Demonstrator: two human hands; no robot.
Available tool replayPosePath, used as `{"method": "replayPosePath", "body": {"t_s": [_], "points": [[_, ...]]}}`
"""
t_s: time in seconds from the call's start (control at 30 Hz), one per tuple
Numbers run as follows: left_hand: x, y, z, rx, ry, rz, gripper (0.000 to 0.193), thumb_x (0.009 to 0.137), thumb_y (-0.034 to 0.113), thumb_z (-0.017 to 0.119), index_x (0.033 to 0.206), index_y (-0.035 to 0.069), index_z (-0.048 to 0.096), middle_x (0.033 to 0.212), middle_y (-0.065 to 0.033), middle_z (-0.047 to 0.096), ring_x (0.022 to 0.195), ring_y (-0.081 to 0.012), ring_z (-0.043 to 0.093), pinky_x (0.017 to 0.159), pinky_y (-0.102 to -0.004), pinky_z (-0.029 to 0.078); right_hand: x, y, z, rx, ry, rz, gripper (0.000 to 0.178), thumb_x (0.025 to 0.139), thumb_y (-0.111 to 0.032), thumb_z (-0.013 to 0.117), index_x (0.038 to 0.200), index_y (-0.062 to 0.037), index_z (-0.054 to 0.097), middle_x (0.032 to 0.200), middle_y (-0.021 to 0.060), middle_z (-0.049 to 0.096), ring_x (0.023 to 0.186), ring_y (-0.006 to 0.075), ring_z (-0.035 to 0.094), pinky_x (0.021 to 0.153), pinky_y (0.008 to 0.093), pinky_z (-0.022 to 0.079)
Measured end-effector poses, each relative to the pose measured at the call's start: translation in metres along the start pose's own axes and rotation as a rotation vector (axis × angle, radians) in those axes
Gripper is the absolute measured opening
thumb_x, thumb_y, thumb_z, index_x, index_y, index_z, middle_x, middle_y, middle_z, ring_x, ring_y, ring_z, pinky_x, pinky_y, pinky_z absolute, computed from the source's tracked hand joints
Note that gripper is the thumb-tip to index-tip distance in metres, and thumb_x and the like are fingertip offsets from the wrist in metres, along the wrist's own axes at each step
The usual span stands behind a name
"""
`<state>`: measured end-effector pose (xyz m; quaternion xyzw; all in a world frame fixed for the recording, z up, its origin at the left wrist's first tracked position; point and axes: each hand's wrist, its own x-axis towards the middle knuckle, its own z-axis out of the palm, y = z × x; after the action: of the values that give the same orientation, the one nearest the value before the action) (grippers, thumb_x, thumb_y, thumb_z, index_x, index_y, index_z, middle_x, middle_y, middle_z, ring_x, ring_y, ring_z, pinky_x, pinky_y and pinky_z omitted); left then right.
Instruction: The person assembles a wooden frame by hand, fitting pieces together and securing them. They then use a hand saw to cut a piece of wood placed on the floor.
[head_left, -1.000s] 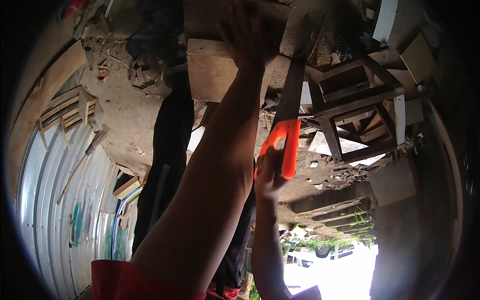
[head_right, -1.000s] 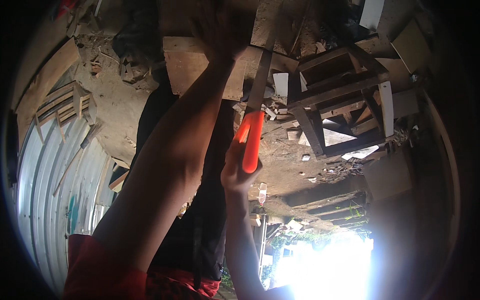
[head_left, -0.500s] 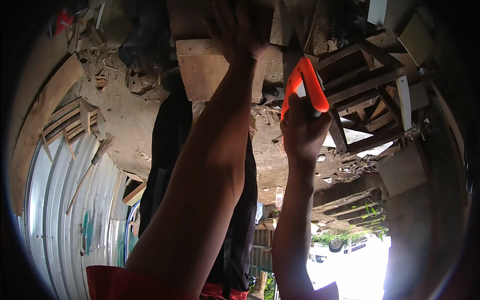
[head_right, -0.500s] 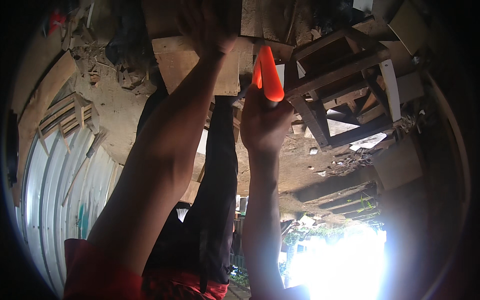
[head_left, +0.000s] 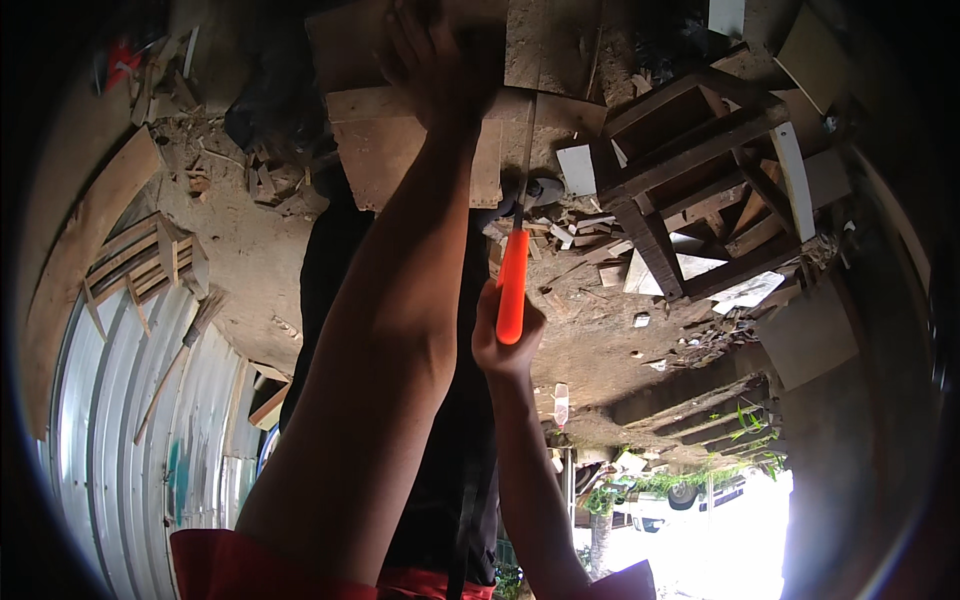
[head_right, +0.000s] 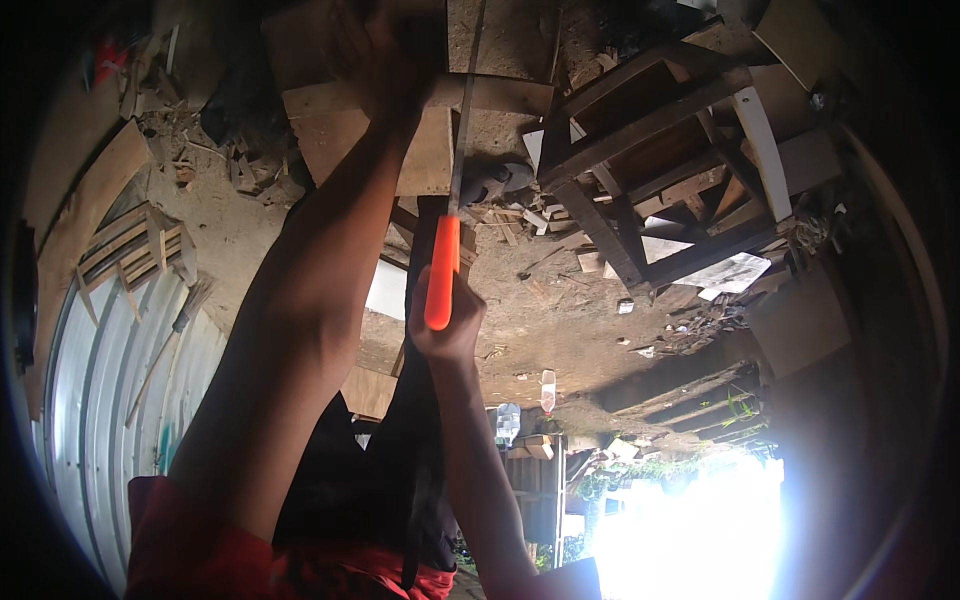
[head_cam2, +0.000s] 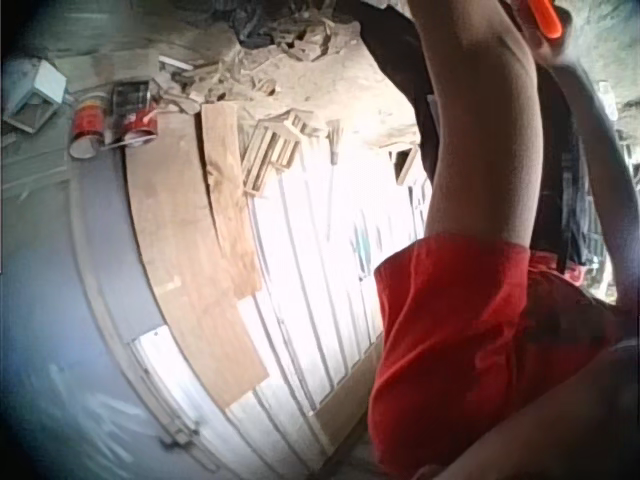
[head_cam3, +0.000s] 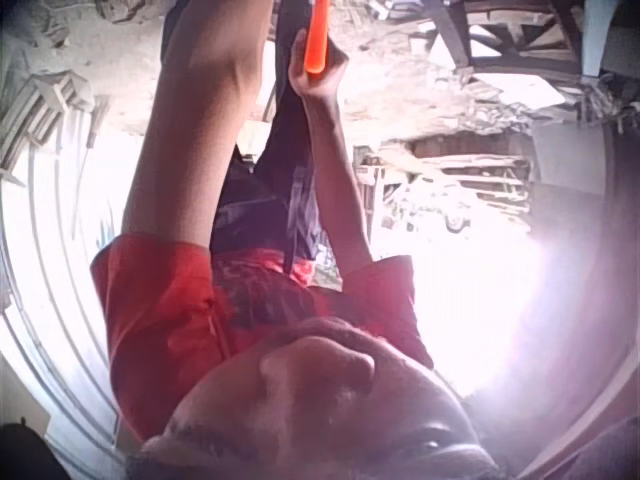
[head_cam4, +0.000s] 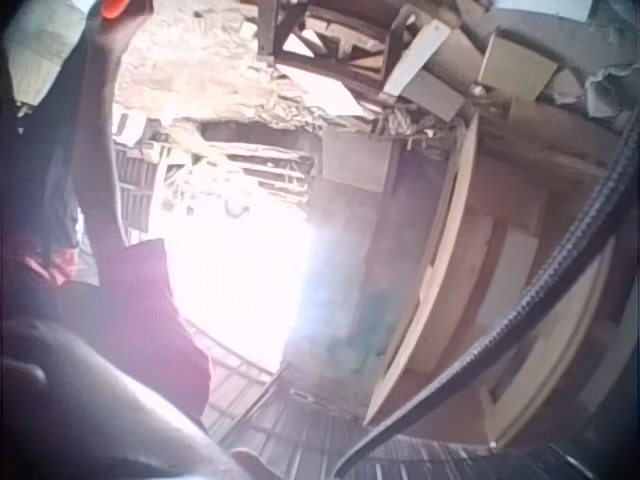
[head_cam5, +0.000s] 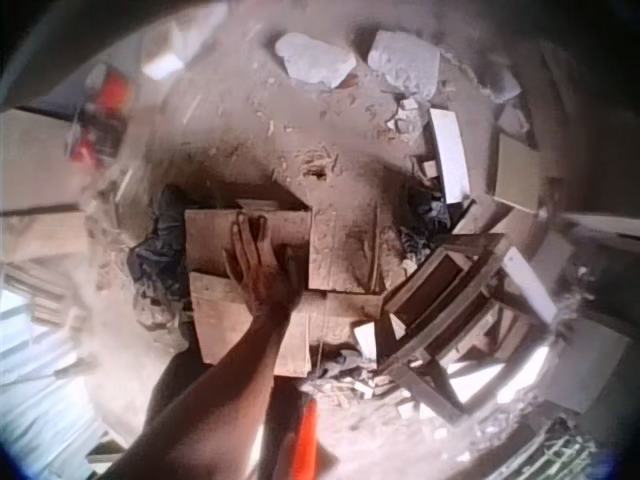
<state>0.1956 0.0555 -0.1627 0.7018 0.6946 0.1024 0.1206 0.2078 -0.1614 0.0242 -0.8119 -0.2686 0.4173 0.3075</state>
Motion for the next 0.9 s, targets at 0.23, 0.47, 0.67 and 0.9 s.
{"method": "replayPosePath", "body": {"t_s": [0.23,0.47,0.67,0.9], "points": [[0.001,-0.004,0.001,0.004,0.038,-0.004,0.064,0.091,0.031,0.051,0.149,0.009,0.040,0.161,-0.0200,0.025,0.150,-0.0376,0.020,0.119,-0.0581,0.012,-0.087,-0.111,-0.094,-0.074,-0.091,0.221,0.018,0.086,0.001,0.063,0.069,0.0000,0.058,0.057,0.0102,0.055,0.045,0.0221,0.056,0.043,0.0318,0.041],[-0.005,0.000,0.002,0.029,-0.050,-0.014,0.074,0.090,0.036,0.059,0.155,0.015,0.030,0.164,-0.0187,0.020,0.152,-0.0355,0.017,0.120,-0.0573,0.011,0.108,-0.056,-0.021,0.147,-0.011,0.249,0.033,0.090,-0.012,0.063,0.060,-0.0013,0.054,0.051,-0.0019,0.052,0.051,0.0032,0.048,0.047,0.0255,0.035],[-0.009,-0.005,0.001,0.112,-0.098,-0.032,0.079,0.089,0.040,0.061,0.157,0.016,0.026,0.166,-0.0146,0.015,0.154,-0.0314,0.012,0.121,-0.0551,0.007,0.107,-0.015,0.026,-0.020,0.072,0.031,0.010,0.084,-0.011,0.064,0.082,-0.0009,0.063,0.070,0.0171,0.065,0.064,0.0324,0.069,0.056,0.0372,0.050],[-0.007,-0.009,-0.005,0.093,-0.098,-0.019,0.076,0.091,0.039,0.058,0.156,0.013,0.028,0.166,-0.0148,0.015,0.154,-0.0313,0.011,0.121,-0.0564,0.007,0.077,0.024,0.019,0.130,0.005,0.128,0.019,0.094,-0.013,0.065,0.082,0.0006,0.060,0.063,0.0084,0.058,0.059,0.0151,0.054,0.053,0.0317,0.044]]}}
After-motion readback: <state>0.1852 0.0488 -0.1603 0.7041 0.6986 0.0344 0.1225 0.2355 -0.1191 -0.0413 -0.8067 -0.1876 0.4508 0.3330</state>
